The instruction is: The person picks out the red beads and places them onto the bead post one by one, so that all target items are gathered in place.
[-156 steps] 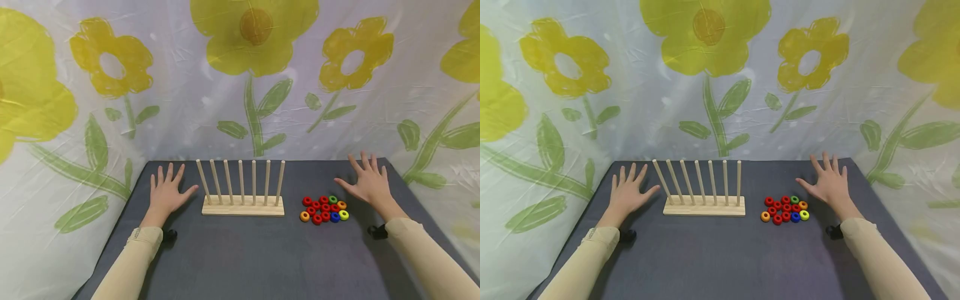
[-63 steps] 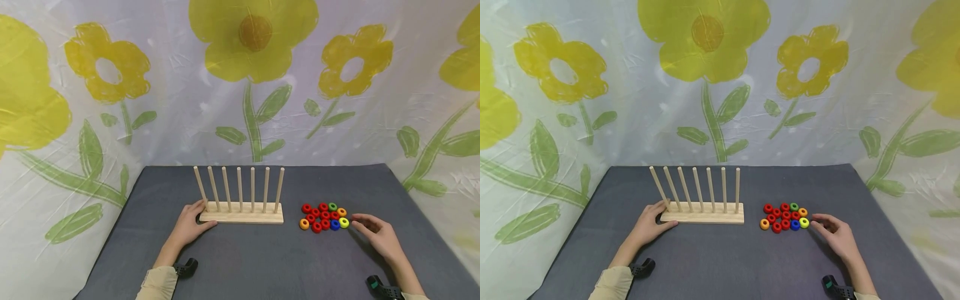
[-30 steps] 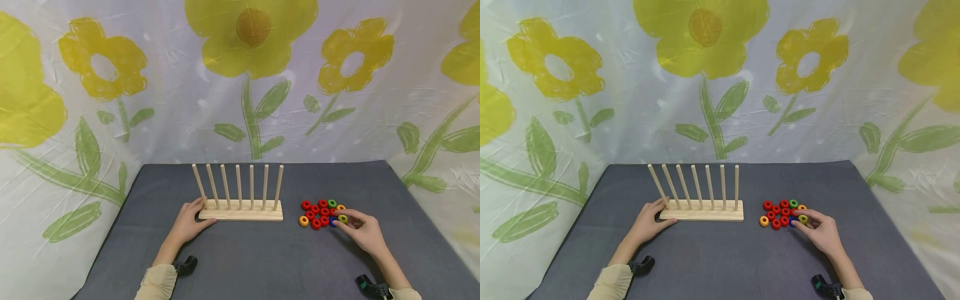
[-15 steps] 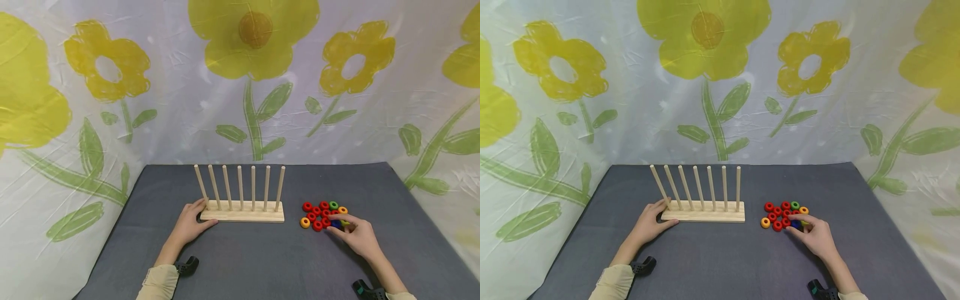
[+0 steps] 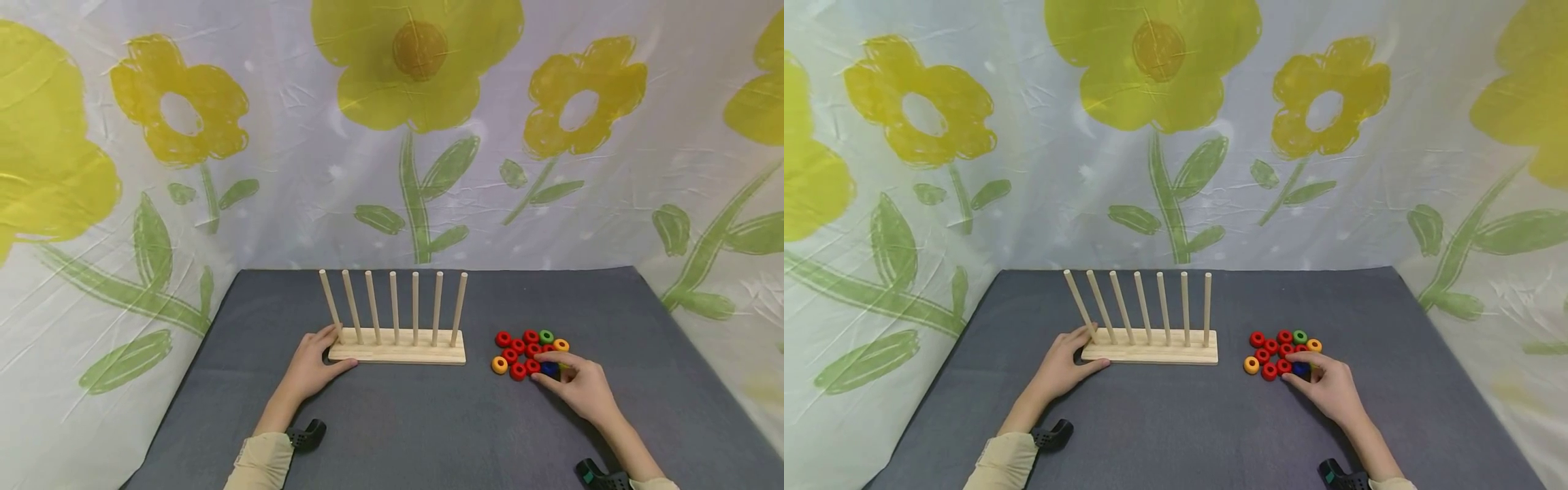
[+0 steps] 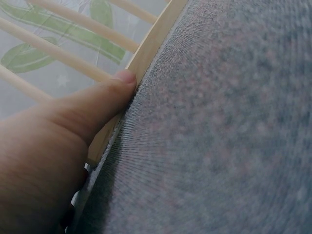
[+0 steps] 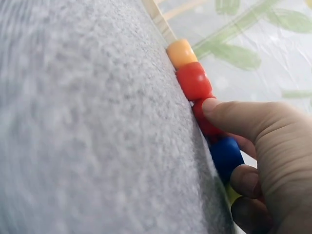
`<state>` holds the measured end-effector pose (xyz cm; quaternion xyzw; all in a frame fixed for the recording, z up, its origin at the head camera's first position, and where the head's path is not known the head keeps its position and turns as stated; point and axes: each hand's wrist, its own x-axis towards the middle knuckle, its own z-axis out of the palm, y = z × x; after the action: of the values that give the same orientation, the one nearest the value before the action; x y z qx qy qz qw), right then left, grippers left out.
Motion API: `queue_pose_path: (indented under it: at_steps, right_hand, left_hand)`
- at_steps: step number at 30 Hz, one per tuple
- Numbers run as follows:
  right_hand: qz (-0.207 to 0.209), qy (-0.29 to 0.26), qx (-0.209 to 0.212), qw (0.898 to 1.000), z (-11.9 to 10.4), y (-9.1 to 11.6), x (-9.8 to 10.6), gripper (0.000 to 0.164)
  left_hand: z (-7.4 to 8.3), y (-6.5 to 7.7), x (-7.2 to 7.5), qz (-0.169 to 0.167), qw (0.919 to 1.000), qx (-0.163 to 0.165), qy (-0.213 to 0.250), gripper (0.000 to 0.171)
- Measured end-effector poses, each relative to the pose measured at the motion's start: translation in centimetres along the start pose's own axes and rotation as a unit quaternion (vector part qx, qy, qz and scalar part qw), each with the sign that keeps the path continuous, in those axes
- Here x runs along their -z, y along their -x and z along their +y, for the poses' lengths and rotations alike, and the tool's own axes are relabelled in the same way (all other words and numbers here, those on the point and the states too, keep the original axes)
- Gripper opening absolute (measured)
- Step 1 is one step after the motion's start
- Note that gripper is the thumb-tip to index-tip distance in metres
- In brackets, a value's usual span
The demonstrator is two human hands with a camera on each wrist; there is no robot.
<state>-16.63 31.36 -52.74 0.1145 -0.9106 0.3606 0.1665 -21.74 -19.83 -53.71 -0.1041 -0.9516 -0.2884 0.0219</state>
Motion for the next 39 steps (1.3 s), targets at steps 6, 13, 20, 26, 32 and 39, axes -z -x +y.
queue_pose_path:
  at_steps: [6,13,20,26,32,39]
  right_hand:
    - [-0.019,0.014,-0.007,1.000,0.05,-0.03,-0.22,0.033]
    - [-0.023,0.010,-0.009,1.000,-0.07,-0.04,-0.12,0.033]
    - [-0.030,0.004,-0.006,1.000,0.08,-0.13,-0.12,0.034]
    - [-0.025,0.006,0.000,1.000,0.13,-0.27,-0.16,0.034]
    - [-0.020,0.005,0.004,1.000,-0.03,-0.13,-0.21,0.033]
    - [-0.007,0.000,0.002,1.000,0.01,-0.01,-0.31,0.034]
  left_hand:
    - [0.04,0.13,-0.09,0.006,0.9999,-0.006,0.008,0.085]
    - [-0.01,0.14,-0.28,0.010,0.9996,-0.014,0.022,0.081]
    - [-0.08,0.02,-0.24,0.010,0.9991,-0.027,0.031,0.076]
    - [0.02,-0.18,-0.07,0.011,0.9989,-0.032,0.032,0.074]
    - [0.01,-0.13,0.00,0.007,0.9992,-0.028,0.028,0.075]
    - [-0.15,-0.09,0.00,0.007,0.9994,-0.024,0.024,0.077]
